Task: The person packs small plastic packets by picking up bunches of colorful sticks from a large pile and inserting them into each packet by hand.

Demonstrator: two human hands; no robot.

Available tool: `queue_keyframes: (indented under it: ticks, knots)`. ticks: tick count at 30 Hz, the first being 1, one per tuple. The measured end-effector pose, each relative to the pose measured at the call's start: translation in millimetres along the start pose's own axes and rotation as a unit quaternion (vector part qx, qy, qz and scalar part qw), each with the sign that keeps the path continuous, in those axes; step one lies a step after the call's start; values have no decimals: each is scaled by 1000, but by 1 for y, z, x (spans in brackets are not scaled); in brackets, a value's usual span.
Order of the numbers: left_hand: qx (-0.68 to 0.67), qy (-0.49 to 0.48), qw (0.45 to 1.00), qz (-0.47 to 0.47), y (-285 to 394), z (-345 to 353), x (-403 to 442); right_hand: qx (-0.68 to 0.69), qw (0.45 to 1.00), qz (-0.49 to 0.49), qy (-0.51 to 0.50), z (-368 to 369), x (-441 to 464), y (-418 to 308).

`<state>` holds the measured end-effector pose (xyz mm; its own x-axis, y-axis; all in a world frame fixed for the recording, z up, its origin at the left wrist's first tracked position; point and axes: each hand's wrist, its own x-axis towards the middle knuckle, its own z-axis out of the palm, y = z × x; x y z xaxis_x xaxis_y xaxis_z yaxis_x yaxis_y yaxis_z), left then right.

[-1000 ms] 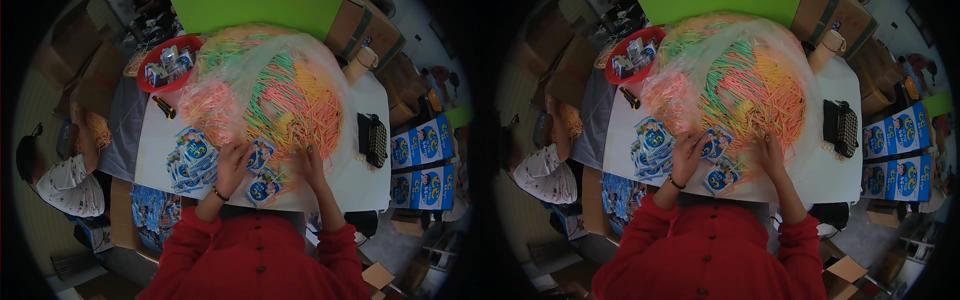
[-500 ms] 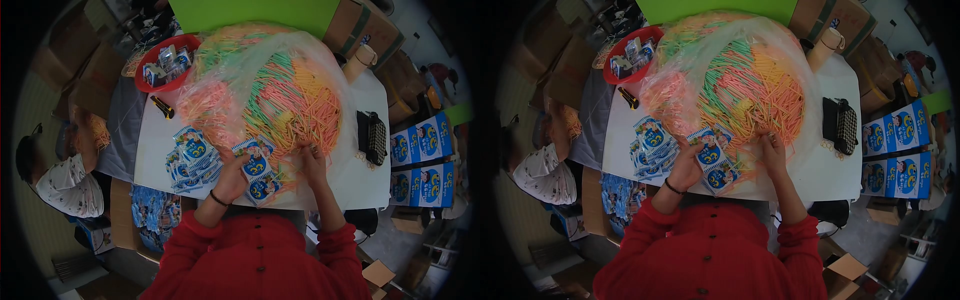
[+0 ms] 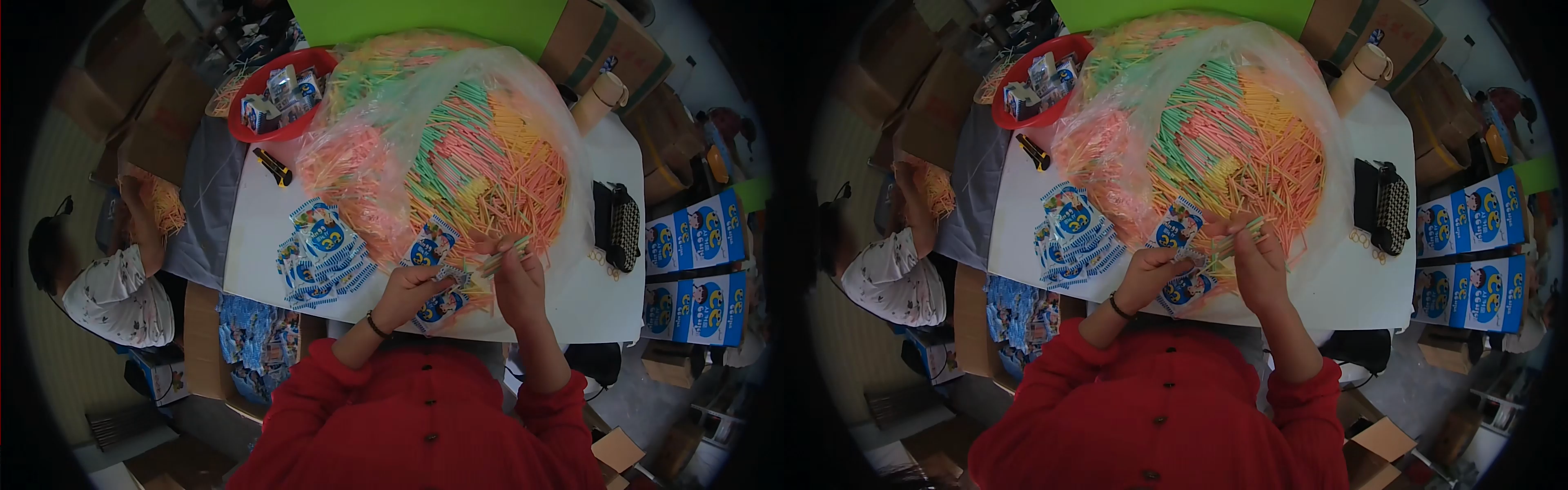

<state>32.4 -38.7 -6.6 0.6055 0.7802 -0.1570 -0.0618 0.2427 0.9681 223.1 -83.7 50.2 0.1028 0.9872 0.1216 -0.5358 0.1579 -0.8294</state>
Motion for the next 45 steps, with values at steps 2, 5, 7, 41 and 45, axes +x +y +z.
queue_keyframes:
  ticks: [2,5,7,41,45]
  knots:
    - [25,-10,999,37,4,1,0,-34,999,-16,-16,11,0,3]
    - [55,1,997,61,7,1,-2,-62,998,-2,-27,22,0,6]
    - [78,-5,993,88,6,-1,-3,-56,998,30,-19,21,0,9]
    - [636,389,649,149,71,-115,-3,-767,637,20,68,-78,-20,-30]
    - [681,403,582,187,84,-72,-5,-821,562,61,78,-75,-11,-3]
